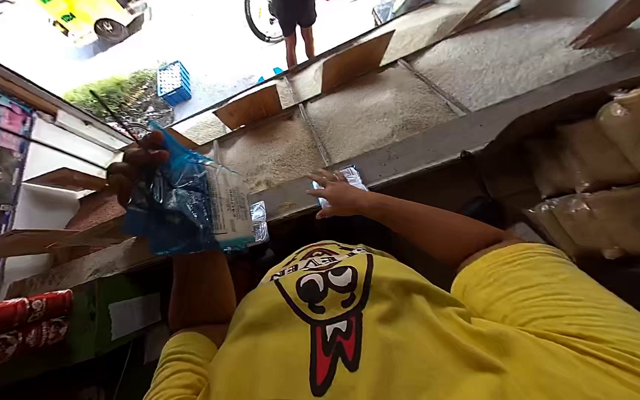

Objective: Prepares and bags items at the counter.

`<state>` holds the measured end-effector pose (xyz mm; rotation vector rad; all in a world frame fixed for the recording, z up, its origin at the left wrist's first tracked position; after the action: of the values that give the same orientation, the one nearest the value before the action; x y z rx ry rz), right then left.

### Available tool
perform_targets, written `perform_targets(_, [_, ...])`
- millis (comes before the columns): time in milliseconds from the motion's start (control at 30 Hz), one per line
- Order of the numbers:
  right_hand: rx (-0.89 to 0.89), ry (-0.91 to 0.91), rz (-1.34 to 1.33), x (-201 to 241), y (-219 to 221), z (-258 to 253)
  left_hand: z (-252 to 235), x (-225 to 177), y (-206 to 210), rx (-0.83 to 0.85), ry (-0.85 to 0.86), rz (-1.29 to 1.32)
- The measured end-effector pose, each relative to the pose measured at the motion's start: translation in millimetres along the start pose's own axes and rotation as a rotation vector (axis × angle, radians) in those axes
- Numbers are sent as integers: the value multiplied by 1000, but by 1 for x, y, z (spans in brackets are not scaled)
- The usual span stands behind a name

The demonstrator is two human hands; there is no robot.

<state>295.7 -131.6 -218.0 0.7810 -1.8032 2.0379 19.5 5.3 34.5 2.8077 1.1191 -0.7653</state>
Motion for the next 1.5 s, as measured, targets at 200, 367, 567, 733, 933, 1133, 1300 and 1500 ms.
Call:
perform_targets(200, [-18, 274, 28, -89, 25, 58, 45, 9, 29, -134, -250, -201])
perform_targets(367, [-260, 620, -137, -82, 17, 35, 75, 42, 67, -393, -357, -99])
perform_targets(567, [-206, 1035, -254, -92, -12, 10, 92, 56, 118, -640, -596, -247])
perform_targets(733, [-72, 971, -317, -116, -13, 14, 106, 70, 126, -621, -632, -326])
perform_targets(933, [-122, 1066, -242, -124, -31, 34, 107, 57, 119, -642, -734, -268])
perform_targets(1133, [-285, 808, -85, -135, -53, -8, 102, 37, 88, -758, -647, -111])
perform_targets(1300, [123, 589, 55, -165, -38, -105, 96, 17, 64, -793, -653, -118])
perform_targets(1500, [346, 695, 179, -194, -1, -157, 102, -12, 51, -993, -741, -235])
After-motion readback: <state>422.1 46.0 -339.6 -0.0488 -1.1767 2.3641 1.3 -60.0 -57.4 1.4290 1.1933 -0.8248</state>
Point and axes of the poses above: each hand's wrist, its own z-axis away from the middle knuckle, its own y-axis out of the palm, x = y × z, the point moved 4 cm from there along -z, towards the middle knuckle, and after that the axes turned 5 degrees about -x, right-handed, at the moved point
